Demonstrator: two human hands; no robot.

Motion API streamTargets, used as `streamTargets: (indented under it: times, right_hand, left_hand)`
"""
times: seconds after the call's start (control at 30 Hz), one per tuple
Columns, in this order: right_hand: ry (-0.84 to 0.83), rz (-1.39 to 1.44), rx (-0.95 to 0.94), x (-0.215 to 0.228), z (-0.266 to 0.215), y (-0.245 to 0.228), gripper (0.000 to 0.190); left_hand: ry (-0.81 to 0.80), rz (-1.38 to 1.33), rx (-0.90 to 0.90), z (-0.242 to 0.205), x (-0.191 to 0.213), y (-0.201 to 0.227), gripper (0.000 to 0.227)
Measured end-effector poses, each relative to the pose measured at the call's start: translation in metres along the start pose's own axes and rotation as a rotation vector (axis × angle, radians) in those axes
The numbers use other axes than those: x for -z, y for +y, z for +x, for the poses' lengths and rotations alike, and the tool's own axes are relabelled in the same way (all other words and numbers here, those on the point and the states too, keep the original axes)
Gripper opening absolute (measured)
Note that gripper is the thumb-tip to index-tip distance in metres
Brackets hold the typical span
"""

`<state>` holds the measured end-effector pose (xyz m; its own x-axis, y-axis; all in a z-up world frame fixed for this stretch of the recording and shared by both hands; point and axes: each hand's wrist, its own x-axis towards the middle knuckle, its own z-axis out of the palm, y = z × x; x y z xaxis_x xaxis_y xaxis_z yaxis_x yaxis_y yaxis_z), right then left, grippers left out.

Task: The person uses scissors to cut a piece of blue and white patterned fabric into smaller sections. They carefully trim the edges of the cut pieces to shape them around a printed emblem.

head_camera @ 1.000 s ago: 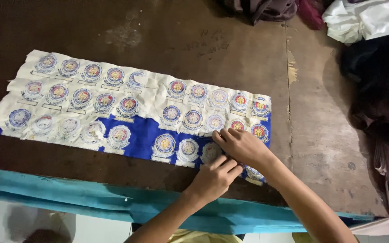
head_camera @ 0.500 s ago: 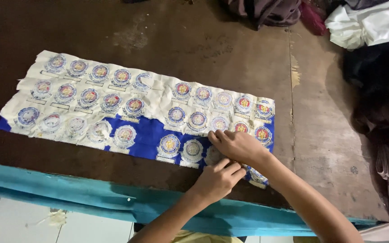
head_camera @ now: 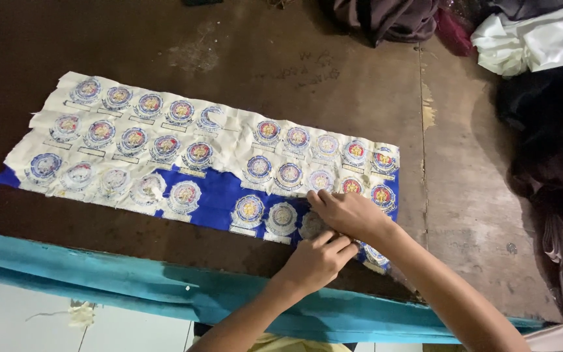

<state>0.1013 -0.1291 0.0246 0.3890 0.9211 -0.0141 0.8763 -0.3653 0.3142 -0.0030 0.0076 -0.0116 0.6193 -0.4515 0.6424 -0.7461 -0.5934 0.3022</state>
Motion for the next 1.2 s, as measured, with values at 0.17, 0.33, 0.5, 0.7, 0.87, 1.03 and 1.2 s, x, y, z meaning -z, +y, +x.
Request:
streamTargets:
  times: [0.17,0.33,0.5,0.7,0.87,1.03,1.2]
  right_hand:
    - [-0.067,0.090,-0.011,0.002,-0.005,0.004,0.040]
    - [-0.032,0.114,-0.012,0.009,-0.003,0.002,0.033]
    - [-0.045,0.071,-0.004,0.005,-0.002,0.002,0.031]
    - [-0.053,0.036,-0.003,0.001,0.005,0.001,0.030]
    - [-0.006,0.059,0.009,0.000,0.012,0.000,0.028]
    - [-0.025,0.052,0.002,-0.006,0.013,0.000,0.028]
    - [0.047,0.040,0.022,-0.005,0.028,-0.003,0.022]
  left_hand:
    - [-0.029,0.000,0.005,-0.002,-0.001,-0.002,0.015]
    - [-0.031,-0.029,0.004,0.000,0.003,-0.001,0.016]
    - [-0.034,-0.026,-0.008,-0.002,0.000,-0.003,0.019]
    - [-0.027,-0.054,-0.028,-0.002,0.003,-0.004,0.015]
    - [-0.046,-0.061,-0.041,-0.002,0.007,-0.003,0.021]
    - [-0.022,-0.084,-0.051,-0.003,0.003,-0.004,0.010]
    - [-0.064,-0.128,-0.069,-0.002,0.010,-0.006,0.014]
